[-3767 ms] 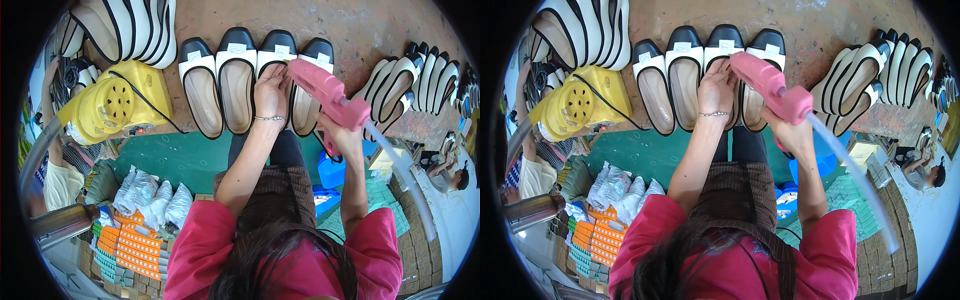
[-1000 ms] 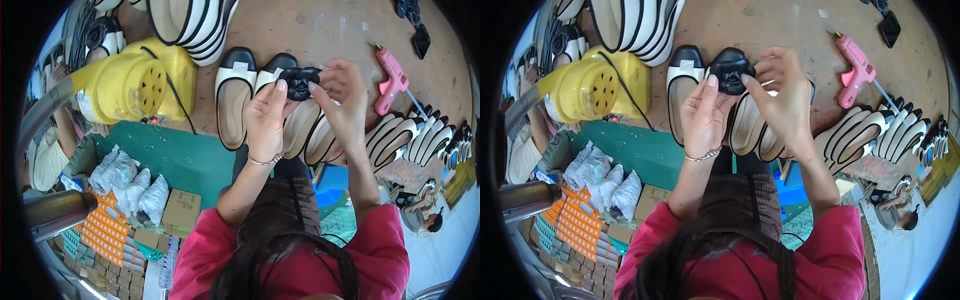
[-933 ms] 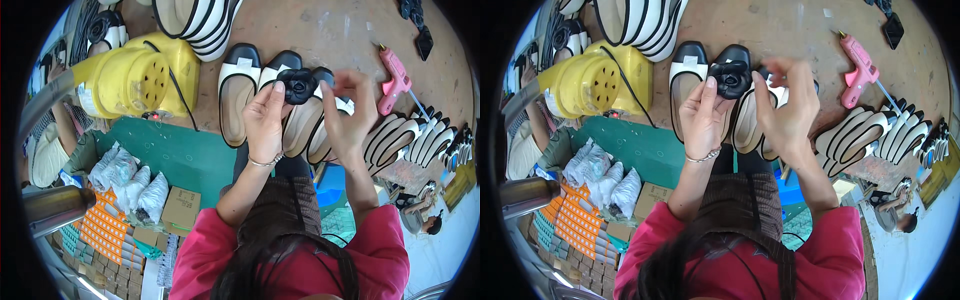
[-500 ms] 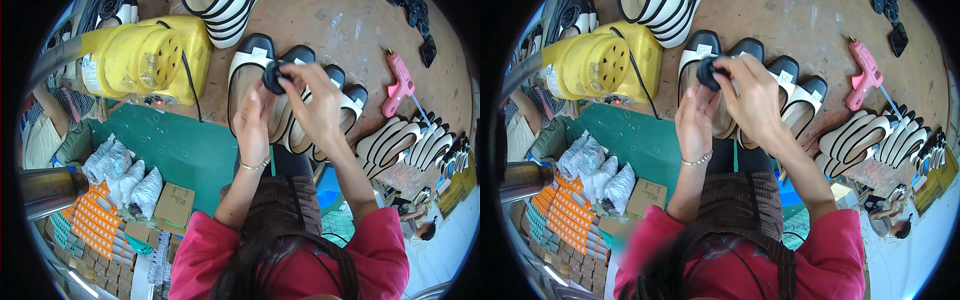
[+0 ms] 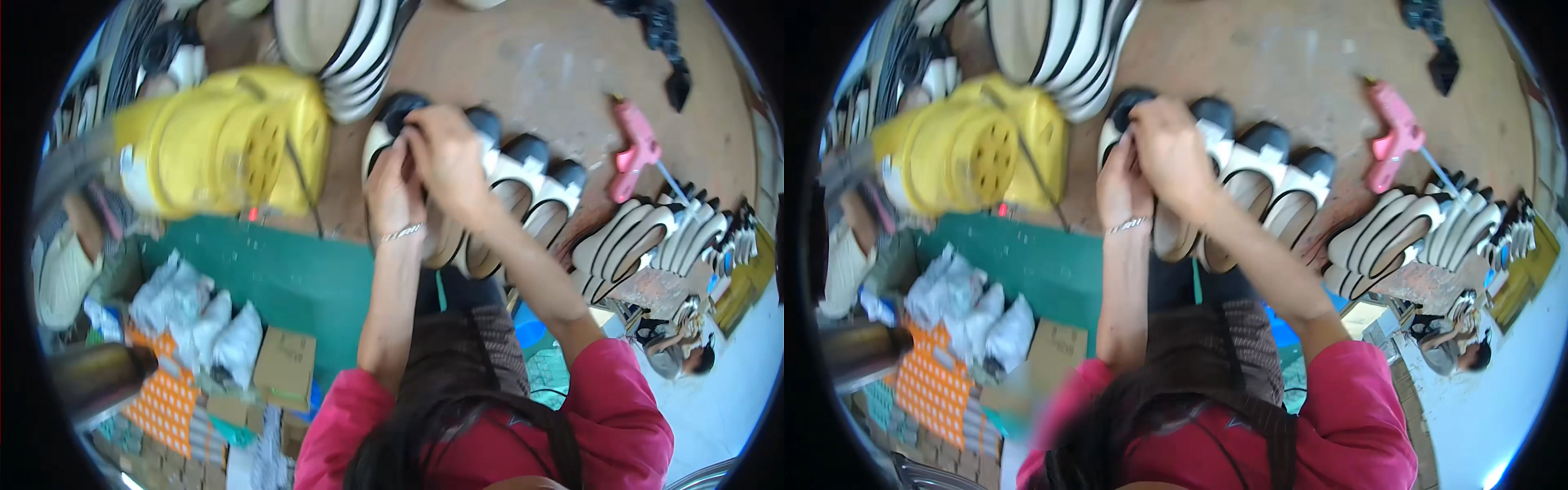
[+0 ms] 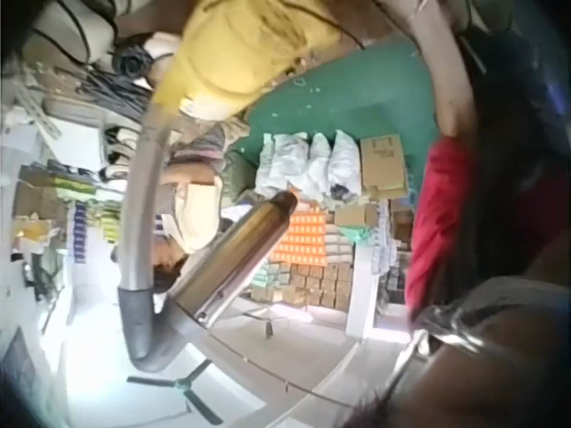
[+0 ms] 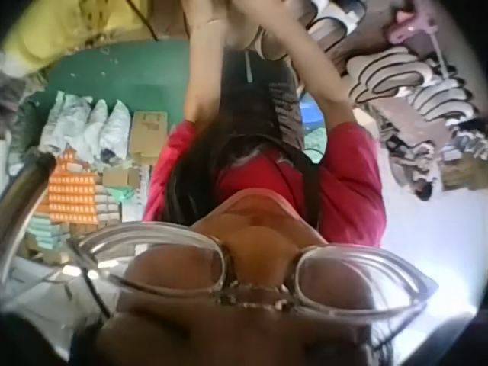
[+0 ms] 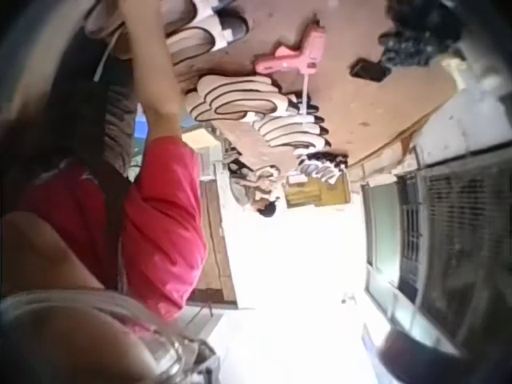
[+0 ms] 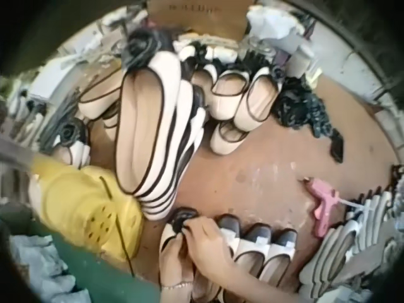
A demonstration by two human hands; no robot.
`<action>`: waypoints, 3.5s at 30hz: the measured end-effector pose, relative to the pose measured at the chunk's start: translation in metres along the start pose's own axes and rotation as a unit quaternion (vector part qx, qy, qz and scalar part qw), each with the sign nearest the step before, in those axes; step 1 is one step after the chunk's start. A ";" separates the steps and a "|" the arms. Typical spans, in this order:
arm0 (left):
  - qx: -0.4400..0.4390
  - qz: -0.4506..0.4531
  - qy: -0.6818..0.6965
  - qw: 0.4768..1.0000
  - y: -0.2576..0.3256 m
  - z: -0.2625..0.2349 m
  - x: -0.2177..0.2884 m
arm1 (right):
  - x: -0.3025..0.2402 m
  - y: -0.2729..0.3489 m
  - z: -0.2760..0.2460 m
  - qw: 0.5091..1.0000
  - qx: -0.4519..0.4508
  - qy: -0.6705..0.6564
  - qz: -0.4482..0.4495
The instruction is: Applying hot glue and attaching decorative flowers to the front of shoes.
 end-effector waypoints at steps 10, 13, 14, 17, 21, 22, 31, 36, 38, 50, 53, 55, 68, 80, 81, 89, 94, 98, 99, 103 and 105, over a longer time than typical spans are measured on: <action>0.048 0.034 -0.053 0.997 0.011 -0.021 0.021 | 0.102 -0.159 -0.168 0.936 0.252 0.235 -0.074; 0.044 0.041 -0.075 0.995 0.018 -0.010 0.019 | 0.167 -0.235 -0.217 0.837 0.367 0.388 -0.121; 0.038 0.038 -0.083 0.995 0.018 -0.010 0.015 | 0.224 -0.264 -0.219 0.932 0.222 0.283 -0.043; 0.057 0.057 -0.096 0.992 0.018 -0.022 0.022 | 0.243 -0.268 -0.177 0.961 0.090 0.261 -0.011; 0.052 0.070 -0.103 0.991 0.026 -0.023 0.035 | 0.180 -0.196 -0.131 0.961 0.058 0.264 -0.060; 0.037 0.073 -0.104 0.991 0.023 -0.022 0.035 | 0.170 -0.177 -0.126 0.971 0.050 0.219 -0.086; 0.003 0.114 -0.149 0.982 0.049 -0.013 0.035 | 0.150 -0.085 -0.152 0.980 0.145 0.079 0.107; -0.063 0.194 -0.223 0.953 0.097 0.030 0.041 | 0.052 -0.040 -0.170 0.981 0.190 0.008 -0.045; -0.155 -0.022 -0.105 0.982 0.103 0.058 -0.011 | 0.003 -0.004 -0.158 0.989 0.110 -0.003 -0.103; -0.125 0.064 -0.147 0.979 0.106 0.028 -0.013 | -0.024 0.053 -0.138 0.998 0.063 -0.027 0.012; -0.116 0.099 -0.191 0.970 0.114 0.029 -0.007 | -0.021 0.058 -0.111 0.999 -0.016 -0.037 0.000; -0.113 0.076 -0.212 0.968 0.105 0.019 -0.012 | -0.018 0.062 -0.105 0.999 -0.028 -0.034 0.007; -0.128 -0.059 0.025 0.990 0.039 0.033 -0.059 | 0.039 0.031 -0.068 0.995 0.055 0.042 0.073; -0.014 -0.050 0.001 0.999 0.028 0.025 -0.064 | 0.068 0.006 -0.080 0.991 -0.011 0.026 0.133; 0.011 -0.045 -0.009 0.999 0.030 0.023 -0.064 | 0.078 -0.003 -0.091 0.991 0.002 0.051 0.126; -0.018 0.135 -0.120 0.983 0.091 0.012 -0.040 | 0.122 -0.036 -0.102 0.987 -0.013 0.150 0.053; -0.106 -0.044 -0.114 0.987 0.113 0.017 -0.101 | 0.072 0.000 -0.167 0.981 0.076 0.110 0.144; -0.128 -0.110 0.057 0.984 0.073 0.029 -0.137 | 0.059 0.045 -0.154 0.982 0.071 0.104 0.142; -0.161 -0.122 0.096 0.975 0.067 0.039 -0.140 | 0.064 0.048 -0.151 0.980 0.070 0.105 0.152; -0.137 -0.144 0.085 0.976 0.061 0.033 -0.151 | 0.080 0.059 -0.139 0.978 0.055 0.108 0.168; -0.201 -0.182 0.109 0.956 0.067 0.052 -0.153 | 0.091 0.060 -0.135 0.980 0.062 0.098 0.164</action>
Point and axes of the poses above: each hand's wrist, its own y-axis away from the middle knuckle, its own z-axis out of the palm, x = y × z, the point moved 10 cm from there along -y, towards the middle knuckle, and after that the axes turned 10 degrees about x, right-handed, at the moved point
